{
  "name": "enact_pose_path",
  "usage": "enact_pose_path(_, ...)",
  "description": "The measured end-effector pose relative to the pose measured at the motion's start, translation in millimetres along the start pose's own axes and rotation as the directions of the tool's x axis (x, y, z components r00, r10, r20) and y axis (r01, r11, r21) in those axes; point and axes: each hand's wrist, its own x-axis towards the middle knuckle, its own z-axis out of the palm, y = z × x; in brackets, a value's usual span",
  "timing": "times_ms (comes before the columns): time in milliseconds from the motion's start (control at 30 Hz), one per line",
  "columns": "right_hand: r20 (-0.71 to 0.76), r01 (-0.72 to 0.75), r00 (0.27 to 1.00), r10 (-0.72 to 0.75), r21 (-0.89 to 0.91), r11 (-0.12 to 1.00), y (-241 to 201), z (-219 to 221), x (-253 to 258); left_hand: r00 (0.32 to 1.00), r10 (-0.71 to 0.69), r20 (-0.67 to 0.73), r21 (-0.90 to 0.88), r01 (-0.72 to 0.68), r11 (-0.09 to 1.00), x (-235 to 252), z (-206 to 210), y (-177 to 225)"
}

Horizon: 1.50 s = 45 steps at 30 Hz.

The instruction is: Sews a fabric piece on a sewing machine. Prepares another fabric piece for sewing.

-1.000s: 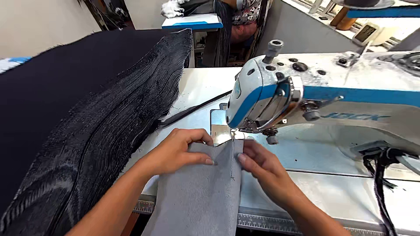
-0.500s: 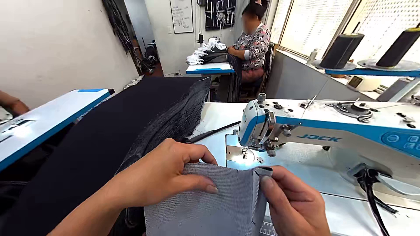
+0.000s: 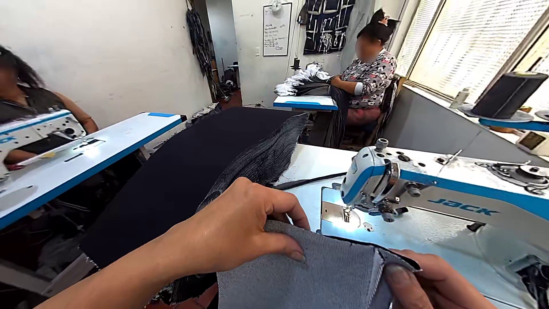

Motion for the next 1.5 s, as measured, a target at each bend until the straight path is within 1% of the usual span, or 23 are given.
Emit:
enact_pose_path(133,-0.02,0.017,1.0,-0.017,-0.008,1.0,-0.8,2.2,-1.0,1.0,-0.008,-0.017,-0.003,0.008,1.0,2.2,-0.5,4.5)
enact_pose_path(267,-0.057,0.0,0.998,0.0,-0.001,1.0,-2.0,2.6,-0.8,0.996,0.019,-0.083,0.002,-0.019,1.0,3.2,3.2,7.4)
enact_pose_path(400,-0.069,-0.004,0.998,0.003,-0.005,1.0,-1.8,2.0,-0.5,0.992,0.051,-0.119,0.024,-0.049,0.999,4.1,7.2,8.0)
enact_pose_path(467,-0.069,-0.002,0.998,0.001,-0.011,1.0,-1.1,1.7,-0.8,0.991,0.057,-0.12,0.022,-0.055,0.998,4.7,8.3,8.6)
enact_pose_path(700,-0.06,0.008,0.998,-0.009,-0.028,1.0,1.9,1.4,-2.0,0.994,0.009,-0.111,0.046,-0.004,0.999,7.2,8.8,13.3)
enact_pose_path(800,-0.067,0.008,0.998,-0.01,-0.031,0.999,1.1,1.5,-2.8,0.996,-0.017,-0.09,0.04,0.021,0.999,9.0,6.9,14.9)
enact_pose_path(967,-0.075,0.01,0.997,-0.012,-0.037,0.999,-0.9,0.6,-3.8,0.997,-0.073,0.039,-0.109,0.076,0.991,13.3,-2.4,7.0)
enact_pose_path(1033,-0.07,0.013,0.997,-0.015,-0.033,0.999,-1.6,0.9,-4.4,0.994,-0.075,0.078,-0.119,0.084,0.989,15.9,-5.4,5.7)
enact_pose_path(1067,-0.07,0.016,0.997,-0.019,-0.033,0.999,-1.8,1.3,-4.7,0.995,-0.062,0.082,-0.08,0.068,0.994,16.8,-6.0,6.0)
enact_pose_path(1100,-0.073,0.02,0.997,-0.022,-0.037,0.999,-2.2,1.9,-4.8,0.997,-0.034,0.071,0.002,0.034,0.999,17.4,-5.3,7.0)
enact_pose_path(1133,-0.077,0.022,0.997,-0.026,-0.042,0.999,-2.5,2.8,-4.8,0.999,0.016,0.041,0.135,-0.021,0.991,17.2,-2.5,8.6)
enact_pose_path(1167,-0.083,0.024,0.996,-0.028,-0.049,0.999,-3.0,4.2,-4.5,0.996,0.09,-0.003,0.301,-0.085,0.95,16.4,3.1,10.7)
enact_pose_path(1200,-0.09,0.027,0.995,-0.032,-0.057,0.998,-3.1,5.7,-4.2,0.985,0.169,-0.045,0.45,-0.131,0.883,15.6,11.9,14.2)
enact_pose_path(1233,-0.098,0.032,0.994,-0.038,-0.069,0.997,-2.9,7.4,-4.1,0.968,0.237,-0.083,0.568,-0.15,0.81,15.4,23.6,19.1)
enact_pose_path(1267,-0.109,0.035,0.993,-0.044,-0.082,0.996,-2.2,8.9,-4.0,0.948,0.29,-0.127,0.648,-0.142,0.748,15.7,38.2,24.7)
enact_pose_path(1300,-0.114,0.032,0.992,-0.043,-0.093,0.995,-1.9,9.9,-4.2,0.93,0.326,-0.167,0.699,-0.121,0.705,16.1,53.7,29.7)
enact_pose_path(1400,-0.13,0.028,0.991,-0.043,-0.116,0.993,-1.4,10.2,-4.5,0.896,0.379,-0.23,0.76,-0.078,0.645,20.1,86.3,29.3)
enact_pose_path(1467,-0.153,0.015,0.987,-0.037,-0.142,0.99,-1.3,8.8,-4.9,0.866,0.44,-0.238,0.76,-0.115,0.639,27.5,91.6,16.6)
enact_pose_path(1500,-0.169,0.009,0.985,-0.034,-0.145,0.989,-1.0,7.9,-5.0,0.86,0.462,-0.217,0.738,-0.166,0.655,30.7,90.4,11.2)
